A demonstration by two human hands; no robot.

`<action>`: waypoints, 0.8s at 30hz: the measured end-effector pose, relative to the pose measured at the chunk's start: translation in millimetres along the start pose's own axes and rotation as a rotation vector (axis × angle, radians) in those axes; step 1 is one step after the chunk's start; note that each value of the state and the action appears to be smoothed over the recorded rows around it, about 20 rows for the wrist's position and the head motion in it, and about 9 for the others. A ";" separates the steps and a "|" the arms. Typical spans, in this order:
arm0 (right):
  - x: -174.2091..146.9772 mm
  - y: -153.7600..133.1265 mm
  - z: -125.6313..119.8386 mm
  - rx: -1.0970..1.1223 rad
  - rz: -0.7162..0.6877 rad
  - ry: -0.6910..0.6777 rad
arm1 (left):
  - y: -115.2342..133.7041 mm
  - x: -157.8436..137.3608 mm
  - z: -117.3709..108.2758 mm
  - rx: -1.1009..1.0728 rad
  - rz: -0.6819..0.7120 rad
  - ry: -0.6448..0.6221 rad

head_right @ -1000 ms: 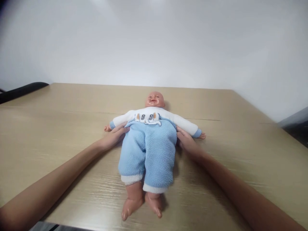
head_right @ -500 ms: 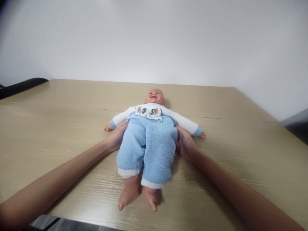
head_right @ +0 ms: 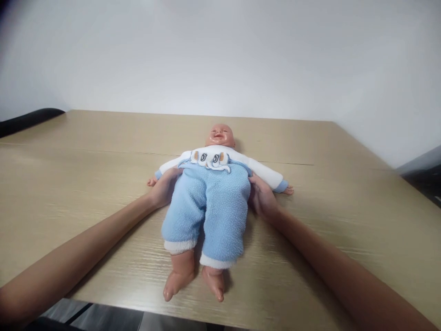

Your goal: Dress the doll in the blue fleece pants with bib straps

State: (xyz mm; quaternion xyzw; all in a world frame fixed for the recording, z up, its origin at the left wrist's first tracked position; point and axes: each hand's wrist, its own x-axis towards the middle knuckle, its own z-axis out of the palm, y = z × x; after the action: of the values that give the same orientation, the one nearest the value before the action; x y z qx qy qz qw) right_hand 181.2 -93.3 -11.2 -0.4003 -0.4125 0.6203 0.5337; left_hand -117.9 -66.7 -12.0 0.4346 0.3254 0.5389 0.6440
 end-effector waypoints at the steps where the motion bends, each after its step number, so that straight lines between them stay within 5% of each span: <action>1: 0.6 -0.2 0.3 -0.001 -0.017 -0.004 | -0.2 0.5 -0.2 -0.002 0.011 -0.006; 6: 3.9 -2.8 -2.9 -0.042 -0.131 -0.023 | 0.4 -0.2 -3.7 0.046 0.073 -0.057; 14: 0.7 -2.5 -15.1 -0.189 -0.223 -0.049 | 13.4 -9.4 -8.5 0.544 0.404 -0.063; 20: 2.0 -4.2 -12.4 -0.228 -0.136 -0.033 | 9.6 -4.6 -5.2 0.406 0.195 -0.007; 24: 1.8 -6.4 -19.6 -0.571 -0.196 -0.058 | 13.5 -3.7 -11.6 0.646 0.114 -0.044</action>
State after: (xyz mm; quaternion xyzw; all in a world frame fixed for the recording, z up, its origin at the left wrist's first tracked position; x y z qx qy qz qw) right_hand 201.5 -89.4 -11.9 -0.4745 -0.6218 0.4362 0.4449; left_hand -134.6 -67.3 -4.7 0.6455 0.4406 0.4334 0.4487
